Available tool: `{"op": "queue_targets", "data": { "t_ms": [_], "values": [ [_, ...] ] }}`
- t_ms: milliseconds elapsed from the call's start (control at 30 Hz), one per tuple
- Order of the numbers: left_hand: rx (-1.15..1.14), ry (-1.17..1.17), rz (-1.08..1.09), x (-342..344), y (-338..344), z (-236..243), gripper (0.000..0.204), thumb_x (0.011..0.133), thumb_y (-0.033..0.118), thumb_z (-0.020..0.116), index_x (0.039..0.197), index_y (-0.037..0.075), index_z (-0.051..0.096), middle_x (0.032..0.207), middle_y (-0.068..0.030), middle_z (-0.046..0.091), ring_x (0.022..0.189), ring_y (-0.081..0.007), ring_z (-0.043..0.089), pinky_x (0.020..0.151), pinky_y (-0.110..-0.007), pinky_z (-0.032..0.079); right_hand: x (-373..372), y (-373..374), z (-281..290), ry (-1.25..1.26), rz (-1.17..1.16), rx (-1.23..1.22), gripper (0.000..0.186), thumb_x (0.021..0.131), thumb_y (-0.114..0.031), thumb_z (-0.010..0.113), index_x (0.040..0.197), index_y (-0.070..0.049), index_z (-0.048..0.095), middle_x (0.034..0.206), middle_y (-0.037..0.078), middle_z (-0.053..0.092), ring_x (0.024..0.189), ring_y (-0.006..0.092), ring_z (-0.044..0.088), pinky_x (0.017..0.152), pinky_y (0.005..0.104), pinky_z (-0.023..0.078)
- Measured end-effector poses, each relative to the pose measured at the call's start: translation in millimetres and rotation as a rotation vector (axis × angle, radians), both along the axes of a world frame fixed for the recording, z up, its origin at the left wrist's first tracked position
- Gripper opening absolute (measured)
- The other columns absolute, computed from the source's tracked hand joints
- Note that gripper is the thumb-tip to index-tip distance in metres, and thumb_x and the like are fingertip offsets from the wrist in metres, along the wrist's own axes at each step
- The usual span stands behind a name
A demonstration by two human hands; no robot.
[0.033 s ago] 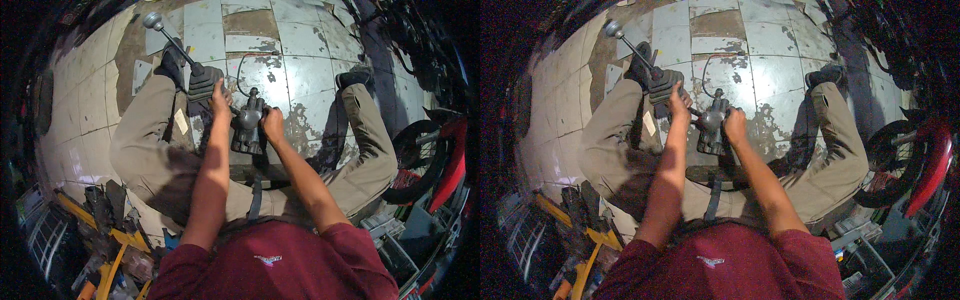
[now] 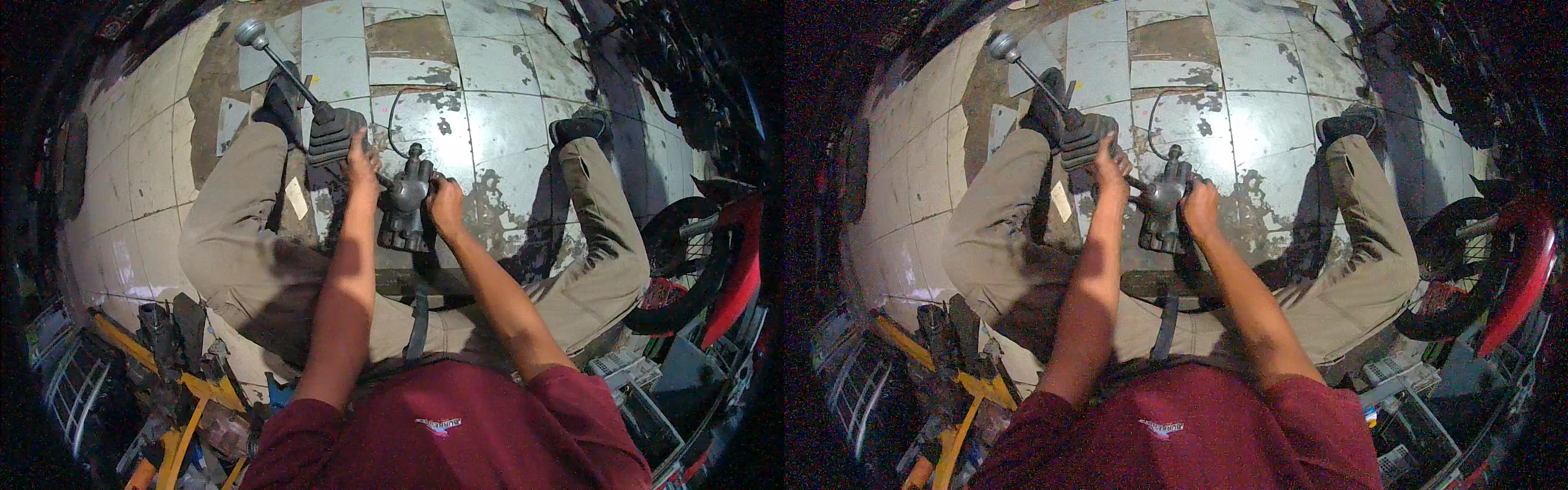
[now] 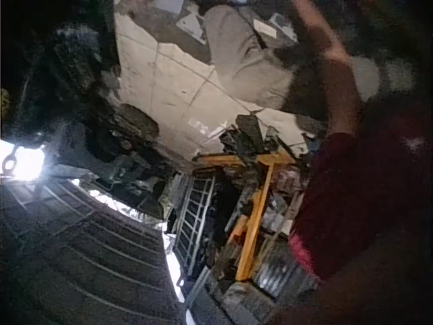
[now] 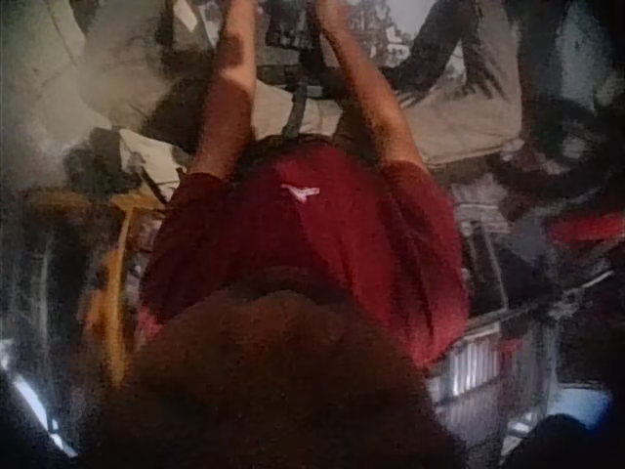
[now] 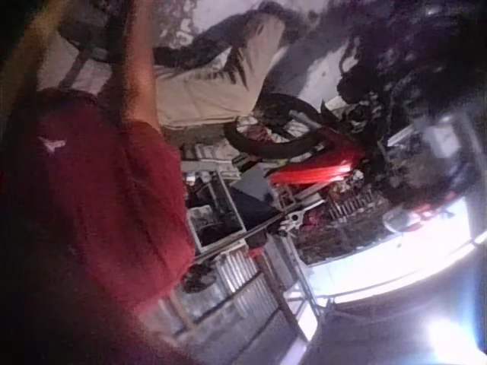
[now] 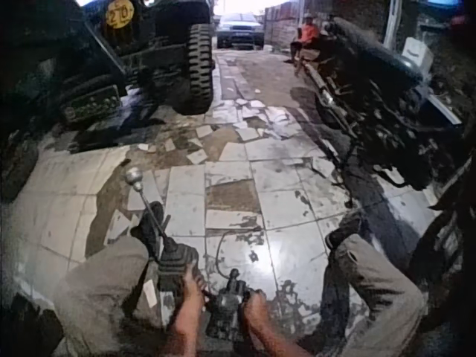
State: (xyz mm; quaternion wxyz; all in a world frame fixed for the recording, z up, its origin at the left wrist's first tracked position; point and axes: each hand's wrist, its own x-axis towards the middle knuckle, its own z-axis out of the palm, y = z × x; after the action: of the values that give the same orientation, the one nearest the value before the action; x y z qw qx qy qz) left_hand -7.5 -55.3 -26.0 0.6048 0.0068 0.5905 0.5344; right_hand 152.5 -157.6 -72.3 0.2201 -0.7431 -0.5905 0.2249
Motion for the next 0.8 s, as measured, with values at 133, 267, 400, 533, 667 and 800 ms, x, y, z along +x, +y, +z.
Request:
{"op": "queue_targets", "data": {
  "t_ms": [133, 267, 400, 533, 667, 800],
  "values": [
    [0.027, 0.051, 0.008, 2.4, -1.4, 7.4, 0.032, 0.070, 0.036, 0.067, 0.080, 0.010, 0.050, 0.057, 0.0001, 0.038, 0.040, -0.0097, 0.033, 0.038, -0.025, 0.025, -9.3, -29.8, 7.5, 0.125, -0.040, 0.024, 0.024, 0.065, 0.000, 0.056, 0.088, 0.005, 0.061, 0.078, 0.026, 0.057, 0.077, 0.0420, 0.054, 0.073, 0.0475, 0.043],
    [0.085, 0.032, -0.043, 2.0, -1.4, 2.0, 0.029, 0.071, 0.034, 0.067, 0.077, 0.010, 0.050, 0.055, 0.0016, 0.037, 0.040, -0.0094, 0.033, 0.037, -0.025, 0.025, 4.1, -2.6, -16.1, 0.045, -0.052, 0.002, 0.024, 0.065, 0.000, 0.059, 0.089, 0.003, 0.063, 0.080, 0.027, 0.056, 0.077, 0.0426, 0.054, 0.072, 0.0477, 0.044],
    [0.020, 0.056, 0.031, -2.0, 2.2, -5.4, 0.029, 0.072, 0.034, 0.066, 0.076, 0.011, 0.048, 0.053, 0.0028, 0.034, 0.038, -0.0096, 0.033, 0.038, -0.025, 0.026, -4.8, -20.6, 14.3, 0.132, 0.080, 0.026, 0.024, 0.064, -0.001, 0.059, 0.087, 0.002, 0.063, 0.080, 0.026, 0.057, 0.076, 0.0426, 0.054, 0.069, 0.0475, 0.044],
    [0.051, -0.028, -0.044, 3.5, 0.3, 8.9, 0.030, 0.074, 0.035, 0.062, 0.068, 0.014, 0.042, 0.048, 0.0038, 0.028, 0.035, -0.0098, 0.028, 0.035, -0.025, 0.023, 34.4, 15.2, -43.7, 0.028, 0.166, -0.081, 0.022, 0.063, -0.003, 0.061, 0.085, 0.001, 0.064, 0.080, 0.026, 0.057, 0.075, 0.0433, 0.054, 0.068, 0.0490, 0.044],
    [0.140, -0.065, -0.116, -2.7, -2.5, 12.3, 0.036, 0.076, 0.035, 0.060, 0.059, 0.016, 0.036, 0.045, 0.0042, 0.026, 0.033, -0.0096, 0.025, 0.034, -0.026, 0.021, 66.0, 68.1, -20.6, 0.133, -0.067, -0.188, 0.022, 0.075, -0.023, 0.066, 0.086, -0.005, 0.069, 0.084, 0.017, 0.066, 0.079, 0.0311, 0.064, 0.072, 0.0388, 0.049],
    [0.165, -0.108, -0.167, -7.9, 1.0, 4.0, 0.036, 0.077, 0.035, 0.056, 0.056, 0.017, 0.034, 0.045, 0.0038, 0.026, 0.032, -0.0101, 0.024, 0.034, -0.026, 0.021, 121.9, 53.9, -14.7, 0.086, -0.213, -0.229, 0.026, 0.073, -0.026, 0.068, 0.085, -0.002, 0.068, 0.079, 0.015, 0.067, 0.073, 0.0267, 0.066, 0.069, 0.0344, 0.049]
  ]
}}
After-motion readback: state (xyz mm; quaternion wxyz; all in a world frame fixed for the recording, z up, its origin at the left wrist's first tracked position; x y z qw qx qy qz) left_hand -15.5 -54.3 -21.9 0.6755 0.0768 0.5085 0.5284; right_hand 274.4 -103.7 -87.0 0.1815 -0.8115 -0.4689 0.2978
